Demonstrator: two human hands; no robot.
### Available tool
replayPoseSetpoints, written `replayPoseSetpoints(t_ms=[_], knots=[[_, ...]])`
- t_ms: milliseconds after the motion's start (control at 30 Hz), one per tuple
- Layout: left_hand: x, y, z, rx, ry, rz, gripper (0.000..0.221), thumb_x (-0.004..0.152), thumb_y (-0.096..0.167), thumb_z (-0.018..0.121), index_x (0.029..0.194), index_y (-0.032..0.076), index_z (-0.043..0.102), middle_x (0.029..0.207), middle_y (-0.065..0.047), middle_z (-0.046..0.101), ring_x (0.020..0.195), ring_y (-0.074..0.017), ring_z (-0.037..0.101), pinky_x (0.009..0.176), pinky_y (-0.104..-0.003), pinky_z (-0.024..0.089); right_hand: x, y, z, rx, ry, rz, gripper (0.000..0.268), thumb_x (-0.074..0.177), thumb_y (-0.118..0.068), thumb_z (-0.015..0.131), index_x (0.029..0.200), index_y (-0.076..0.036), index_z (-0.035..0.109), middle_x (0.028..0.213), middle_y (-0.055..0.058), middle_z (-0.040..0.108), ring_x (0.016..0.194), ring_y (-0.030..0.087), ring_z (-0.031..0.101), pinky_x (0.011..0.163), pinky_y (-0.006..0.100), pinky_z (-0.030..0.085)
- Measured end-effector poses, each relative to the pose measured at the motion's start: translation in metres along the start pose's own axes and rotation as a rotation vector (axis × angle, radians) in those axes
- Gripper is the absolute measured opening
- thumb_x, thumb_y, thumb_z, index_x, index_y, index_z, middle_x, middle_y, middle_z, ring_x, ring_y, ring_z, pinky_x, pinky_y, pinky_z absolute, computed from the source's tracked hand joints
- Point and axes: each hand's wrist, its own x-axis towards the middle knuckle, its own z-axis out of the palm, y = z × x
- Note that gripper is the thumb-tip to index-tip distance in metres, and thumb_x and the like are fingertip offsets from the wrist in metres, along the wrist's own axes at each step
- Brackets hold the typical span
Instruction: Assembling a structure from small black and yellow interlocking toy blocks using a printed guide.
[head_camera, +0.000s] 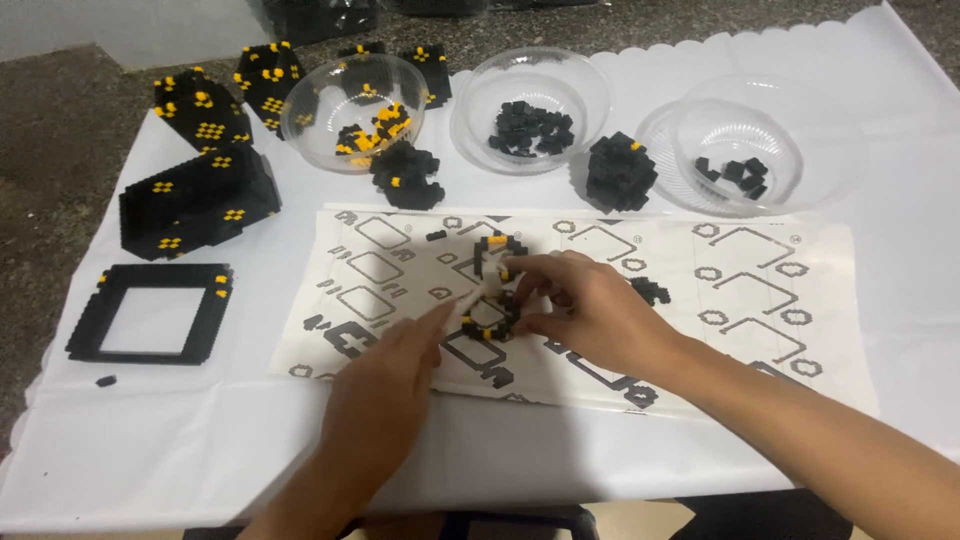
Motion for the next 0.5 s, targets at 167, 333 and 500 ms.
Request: replayPoseSetpoints(t_ms=[167,333,500], knots=[[-0.005,-0.006,-0.003,-0.043,0.157,0.114,0.049,0.089,0.009,0.045,0.136,0.021,0.046,0.092,-0.004,0.063,0.068,-0.0229,0.062,0.055,-0.040,0.054,0.001,0.003,0.000,-0.019,-0.014,-0.007,0.057,0.071,-0.017,0.075,0.126,-0.021,0.059,0.092,-0.007,0.071,0.070,0.014,0.053,0.065,0.028,0.045],[-0.014,-0.007,-0.010,-0.082,0.292,0.251,0.049,0.089,-0.001,0.045,0.136,0.012,0.046,0.081,-0.005,0.061,0.060,-0.0164,0.057,0.043,-0.030,0.051,0.001,0.003,0.000,-0.024,-0.008,-0.037,0.058,0.071,-0.021,0.076,0.127,-0.020,0.058,0.093,-0.007,0.072,0.065,0.014,0.049,0.062,0.028,0.044],[-0.021,-0.011,-0.009,-0.221,0.206,0.152,0.049,0.088,0.003,0.045,0.136,0.011,0.047,0.087,-0.008,0.065,0.074,-0.0206,0.063,0.065,-0.035,0.053,0.001,0.002,0.000,-0.060,-0.019,-0.038,0.056,0.073,-0.022,0.075,0.126,-0.021,0.058,0.091,-0.010,0.072,0.061,0.013,0.046,0.060,0.027,0.043]])
